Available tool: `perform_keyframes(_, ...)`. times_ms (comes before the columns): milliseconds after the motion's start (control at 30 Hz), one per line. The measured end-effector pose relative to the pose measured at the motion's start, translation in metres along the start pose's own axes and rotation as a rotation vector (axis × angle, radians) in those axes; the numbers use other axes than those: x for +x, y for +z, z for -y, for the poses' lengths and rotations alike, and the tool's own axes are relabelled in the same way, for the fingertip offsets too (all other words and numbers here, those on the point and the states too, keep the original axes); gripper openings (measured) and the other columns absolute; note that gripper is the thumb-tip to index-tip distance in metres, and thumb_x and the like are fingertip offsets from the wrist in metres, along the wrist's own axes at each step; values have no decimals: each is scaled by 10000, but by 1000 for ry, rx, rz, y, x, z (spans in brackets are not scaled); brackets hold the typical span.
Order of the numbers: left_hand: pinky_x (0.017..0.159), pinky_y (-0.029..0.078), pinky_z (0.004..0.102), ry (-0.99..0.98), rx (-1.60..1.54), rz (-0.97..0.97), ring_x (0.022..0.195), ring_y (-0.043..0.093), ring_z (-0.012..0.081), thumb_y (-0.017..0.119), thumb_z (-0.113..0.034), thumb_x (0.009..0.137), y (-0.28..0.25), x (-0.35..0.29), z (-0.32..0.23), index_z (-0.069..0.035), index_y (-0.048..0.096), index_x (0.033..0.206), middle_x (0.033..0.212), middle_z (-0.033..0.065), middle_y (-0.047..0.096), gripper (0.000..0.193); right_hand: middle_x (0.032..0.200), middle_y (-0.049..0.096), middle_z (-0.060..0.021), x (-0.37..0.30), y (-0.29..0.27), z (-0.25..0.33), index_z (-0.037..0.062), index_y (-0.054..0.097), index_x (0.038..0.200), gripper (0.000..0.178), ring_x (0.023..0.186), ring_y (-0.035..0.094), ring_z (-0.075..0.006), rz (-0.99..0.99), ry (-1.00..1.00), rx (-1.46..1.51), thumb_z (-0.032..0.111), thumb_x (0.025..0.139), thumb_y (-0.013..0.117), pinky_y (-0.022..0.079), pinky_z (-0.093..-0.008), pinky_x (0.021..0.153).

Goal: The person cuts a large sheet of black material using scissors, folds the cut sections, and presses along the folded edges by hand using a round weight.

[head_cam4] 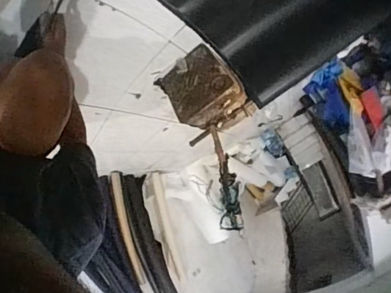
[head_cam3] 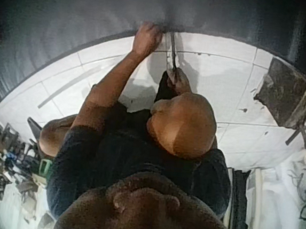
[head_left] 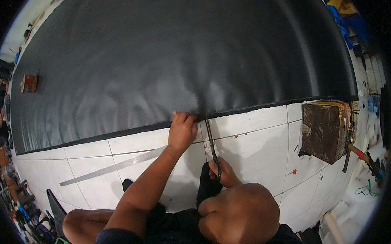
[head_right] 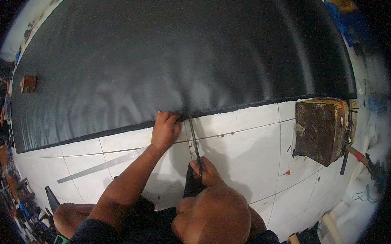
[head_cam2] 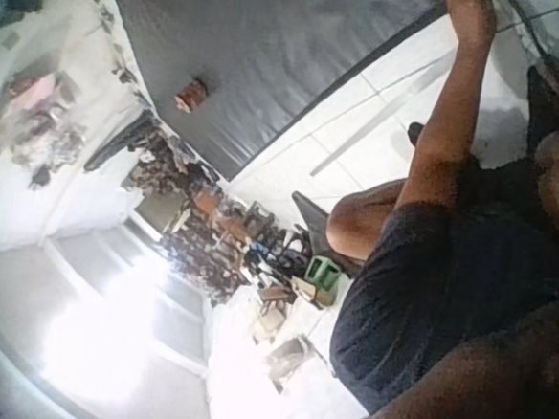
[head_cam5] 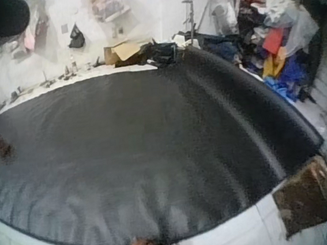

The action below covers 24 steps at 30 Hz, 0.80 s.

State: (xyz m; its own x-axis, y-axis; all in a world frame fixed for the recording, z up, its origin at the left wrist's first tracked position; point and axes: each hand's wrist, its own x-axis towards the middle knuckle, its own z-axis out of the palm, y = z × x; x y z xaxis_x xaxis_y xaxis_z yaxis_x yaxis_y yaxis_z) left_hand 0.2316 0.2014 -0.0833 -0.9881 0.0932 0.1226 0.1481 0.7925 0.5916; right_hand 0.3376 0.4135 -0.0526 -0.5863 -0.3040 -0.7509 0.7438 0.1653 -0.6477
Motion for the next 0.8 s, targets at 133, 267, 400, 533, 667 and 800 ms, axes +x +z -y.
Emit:
perform_keyframes(133, 1089, 339, 538, -81, -58, 3, 1029, 547, 359, 669, -66, 780, -7, 3, -8, -40, 630, 1072, 1023, 148, 573, 296, 724, 582, -68, 7, 18, 32, 29, 541, 900, 402, 654, 564, -174, -74, -8, -144, 423, 944, 602, 454, -342, 613)
perform_keyframes(267, 1070, 362, 556, -61, -46, -31, 997, 550, 356, 676, -61, 773, 3, 6, -8, -46, 637, 1043, 1009, 143, 564, 274, 688, 583, -80, 20, 19, 4, 27, 543, 888, 415, 652, 577, -195, -147, -113, -199, 433, 926, 620, 467, -364, 637)
perform_keyframes(400, 1060, 371, 563, -86, -17, -58, 964, 560, 342, 682, -66, 774, 4, 2, -1, -52, 659, 997, 966, 117, 580, 224, 677, 577, -67, 25, 27, 9, 36, 553, 872, 405, 648, 570, -192, -121, -85, -231, 432, 922, 625, 459, -361, 631)
perform_keyframes(533, 1051, 380, 566, -53, -18, -101, 917, 572, 322, 686, -83, 782, 10, 5, -6, -60, 686, 903, 897, 89, 593, 123, 655, 560, -58, 22, 25, 16, 33, 555, 843, 413, 636, 551, -184, -153, -44, -203, 431, 920, 632, 453, -352, 624)
perform_keyframes(667, 1043, 387, 562, -59, -6, -99, 903, 573, 309, 688, -86, 782, 10, 4, -1, -68, 691, 866, 877, 82, 597, 87, 637, 545, -57, 26, 28, 15, 29, 549, 802, 422, 623, 539, -177, -158, -29, -180, 424, 916, 643, 446, -353, 614)
perform_keyframes(800, 1040, 388, 559, -73, -12, -100, 905, 573, 305, 690, -82, 781, 12, 4, -2, -68, 691, 870, 873, 82, 599, 90, 631, 541, -60, 33, 29, -4, 24, 537, 776, 427, 618, 536, -173, -188, -167, -203, 412, 917, 646, 444, -358, 608)
